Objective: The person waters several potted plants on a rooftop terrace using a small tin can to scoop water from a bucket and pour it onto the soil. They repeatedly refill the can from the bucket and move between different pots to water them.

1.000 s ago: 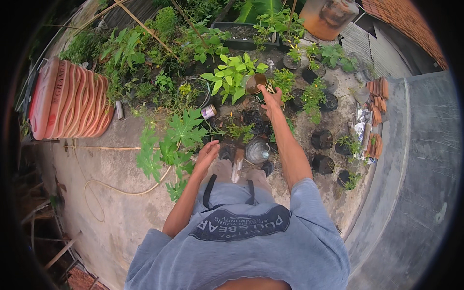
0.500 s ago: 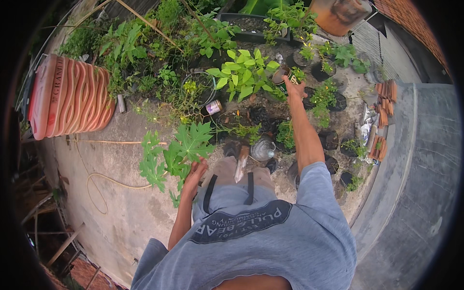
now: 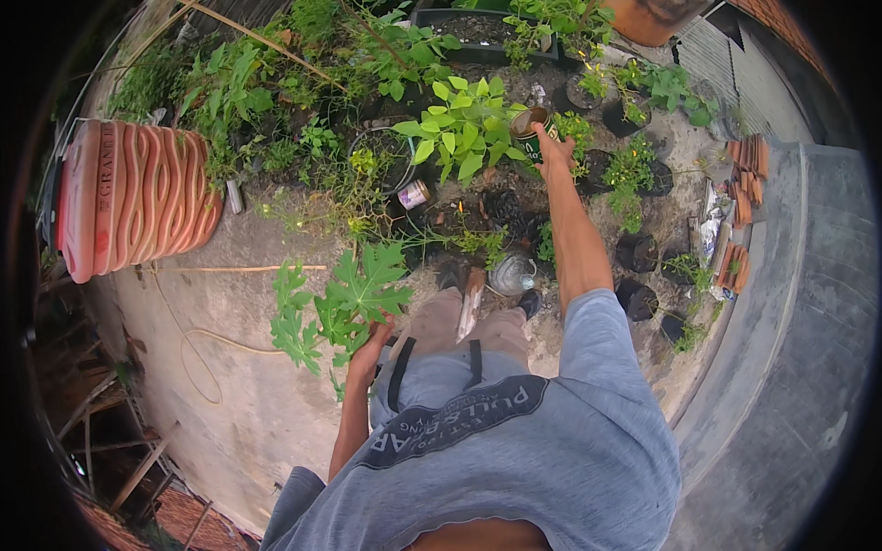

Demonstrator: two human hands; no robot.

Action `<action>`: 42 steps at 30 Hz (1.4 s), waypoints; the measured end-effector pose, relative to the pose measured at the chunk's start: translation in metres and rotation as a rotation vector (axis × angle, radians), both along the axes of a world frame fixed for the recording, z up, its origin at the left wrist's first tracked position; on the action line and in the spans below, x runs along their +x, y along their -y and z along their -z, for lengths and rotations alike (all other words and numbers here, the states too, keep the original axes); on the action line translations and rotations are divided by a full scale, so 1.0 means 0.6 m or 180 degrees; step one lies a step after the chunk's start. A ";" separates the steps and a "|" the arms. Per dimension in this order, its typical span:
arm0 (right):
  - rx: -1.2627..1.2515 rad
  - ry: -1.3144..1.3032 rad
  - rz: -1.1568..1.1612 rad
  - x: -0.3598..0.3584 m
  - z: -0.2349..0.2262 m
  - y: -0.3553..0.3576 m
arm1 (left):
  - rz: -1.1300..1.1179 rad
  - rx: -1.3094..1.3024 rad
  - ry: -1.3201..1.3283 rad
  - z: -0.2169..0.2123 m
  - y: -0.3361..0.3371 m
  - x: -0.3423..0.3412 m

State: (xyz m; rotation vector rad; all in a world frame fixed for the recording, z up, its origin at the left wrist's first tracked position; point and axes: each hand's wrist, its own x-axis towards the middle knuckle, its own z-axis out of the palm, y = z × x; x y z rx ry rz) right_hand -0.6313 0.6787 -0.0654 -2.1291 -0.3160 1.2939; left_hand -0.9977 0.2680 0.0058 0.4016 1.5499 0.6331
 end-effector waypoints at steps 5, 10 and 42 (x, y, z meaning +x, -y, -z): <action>-0.0212 0.0167 -0.0047 0.012 -0.011 0.019 | -0.0088 -0.0037 -0.0023 0.001 -0.011 0.009; -0.0374 0.0873 -0.0430 0.019 -0.009 0.043 | -0.0135 -0.0009 0.0063 -0.005 -0.017 0.012; -0.0429 0.1095 -0.0597 -0.007 0.011 0.047 | -0.0347 -0.0211 0.0222 -0.027 -0.020 0.005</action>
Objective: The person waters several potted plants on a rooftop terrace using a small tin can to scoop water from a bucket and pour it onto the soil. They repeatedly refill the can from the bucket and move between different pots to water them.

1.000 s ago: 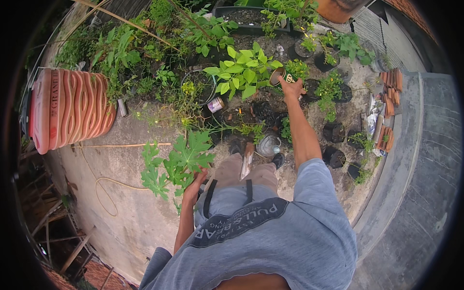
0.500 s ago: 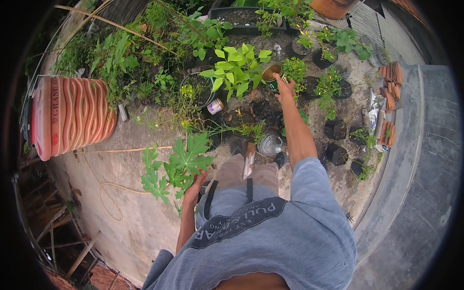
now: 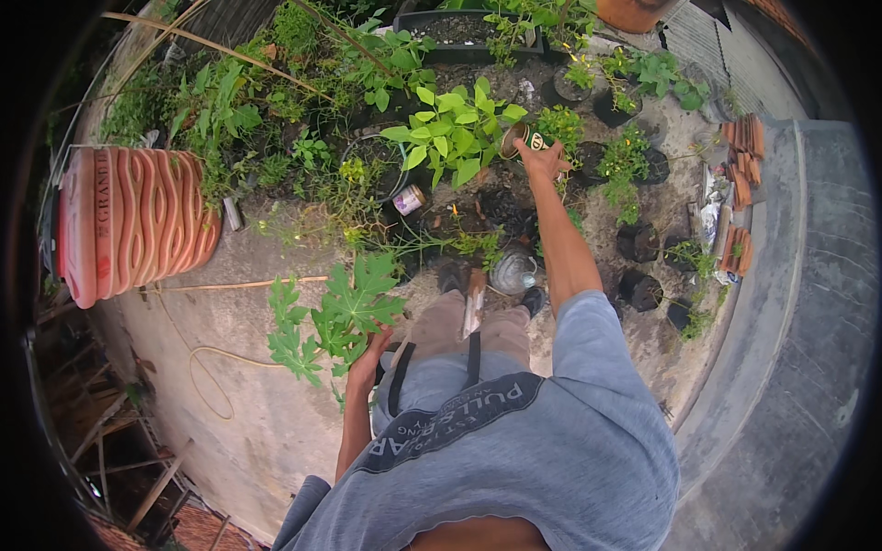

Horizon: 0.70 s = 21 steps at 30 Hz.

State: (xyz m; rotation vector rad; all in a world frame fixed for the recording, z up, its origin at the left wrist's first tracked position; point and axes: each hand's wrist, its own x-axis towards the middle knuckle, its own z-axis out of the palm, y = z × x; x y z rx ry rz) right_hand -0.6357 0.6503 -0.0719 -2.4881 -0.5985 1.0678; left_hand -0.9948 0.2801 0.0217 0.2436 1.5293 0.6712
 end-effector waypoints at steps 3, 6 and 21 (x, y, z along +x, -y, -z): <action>0.0118 -0.0382 0.0237 0.000 -0.001 -0.011 | 0.0066 0.0066 -0.0013 0.005 0.002 -0.005; 0.0307 -0.0825 0.0603 0.001 -0.001 -0.010 | 0.0104 0.0048 0.0010 0.005 -0.002 -0.004; 0.0000 -0.0063 0.0147 0.017 0.011 0.018 | 0.0207 0.0029 -0.0010 0.013 0.001 -0.010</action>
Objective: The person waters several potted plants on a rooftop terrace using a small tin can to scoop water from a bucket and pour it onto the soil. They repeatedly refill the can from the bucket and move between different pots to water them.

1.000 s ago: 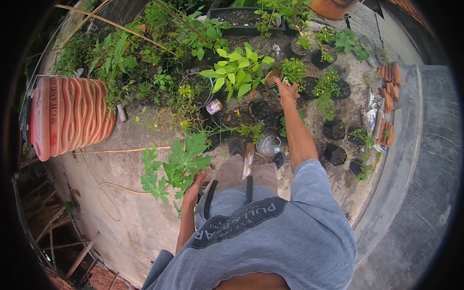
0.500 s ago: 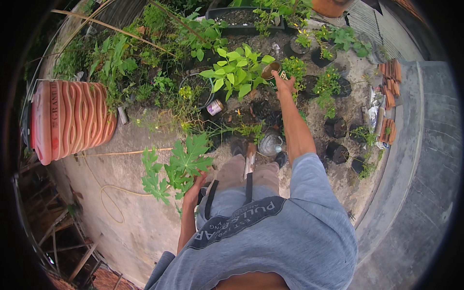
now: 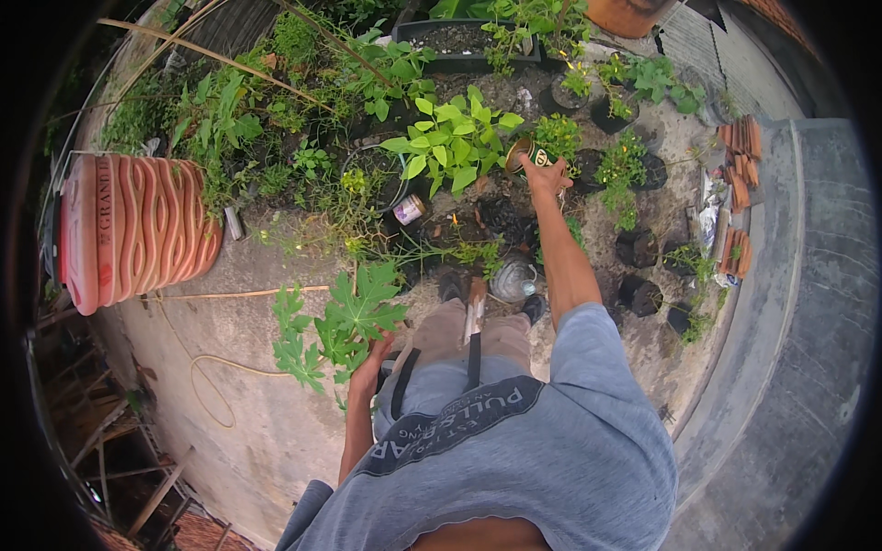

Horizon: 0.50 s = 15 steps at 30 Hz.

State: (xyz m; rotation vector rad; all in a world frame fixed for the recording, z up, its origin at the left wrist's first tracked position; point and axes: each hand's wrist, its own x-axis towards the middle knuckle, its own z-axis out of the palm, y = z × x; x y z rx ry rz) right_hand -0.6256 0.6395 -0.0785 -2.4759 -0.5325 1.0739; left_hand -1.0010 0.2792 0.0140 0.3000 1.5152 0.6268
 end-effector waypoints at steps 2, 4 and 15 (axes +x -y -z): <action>-0.0002 0.0035 0.0017 -0.007 -0.010 -0.010 | 0.0002 -0.0051 -0.0050 0.000 0.001 0.000; -0.0007 0.0087 0.0077 -0.012 -0.013 -0.025 | 0.0001 0.0049 0.0010 0.006 0.005 -0.004; 0.0702 -0.1550 0.0884 0.028 0.015 0.017 | 0.0021 0.0114 -0.0044 -0.010 -0.013 0.010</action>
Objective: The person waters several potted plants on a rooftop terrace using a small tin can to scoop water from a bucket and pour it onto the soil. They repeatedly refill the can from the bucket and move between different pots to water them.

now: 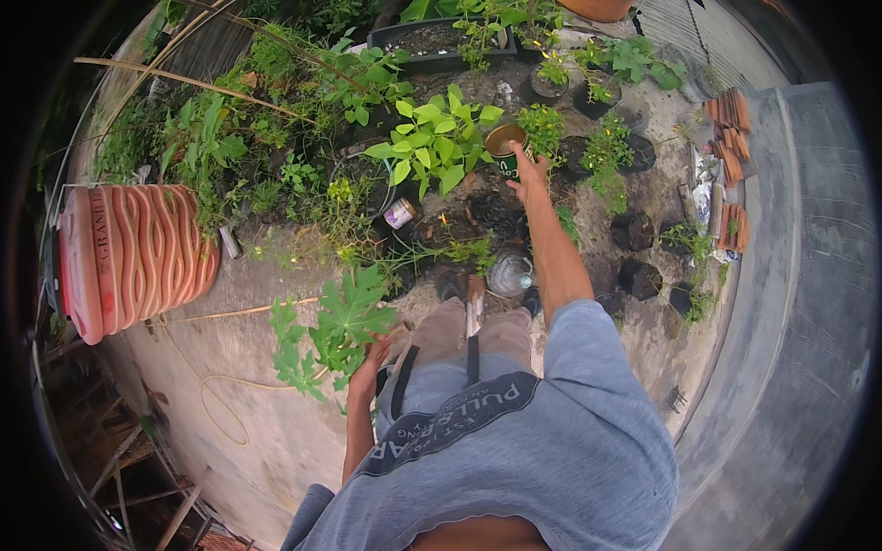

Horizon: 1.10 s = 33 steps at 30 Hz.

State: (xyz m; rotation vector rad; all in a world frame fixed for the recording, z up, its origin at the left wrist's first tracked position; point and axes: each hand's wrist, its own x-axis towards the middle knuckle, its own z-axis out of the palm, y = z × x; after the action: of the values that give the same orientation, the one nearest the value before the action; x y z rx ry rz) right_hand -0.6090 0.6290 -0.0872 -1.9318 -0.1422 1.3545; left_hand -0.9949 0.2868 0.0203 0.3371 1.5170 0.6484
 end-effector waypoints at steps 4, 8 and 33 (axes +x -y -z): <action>0.0423 -0.0761 0.0319 0.026 0.016 0.095 | 0.0050 -0.0056 -0.0025 -0.005 -0.007 0.015; 0.0573 -0.1309 0.0597 0.054 0.006 0.213 | 0.0270 -0.0032 -0.0070 -0.023 -0.030 0.051; 0.0264 -0.0540 0.0930 0.386 -0.001 0.641 | 0.0293 0.0215 -0.0919 0.144 0.378 0.201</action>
State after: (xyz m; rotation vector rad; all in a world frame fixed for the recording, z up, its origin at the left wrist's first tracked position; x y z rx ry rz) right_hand -0.3777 0.2441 -0.0864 -1.6848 0.1588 1.2861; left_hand -0.8745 0.0602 -0.0662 0.5682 1.7447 0.5973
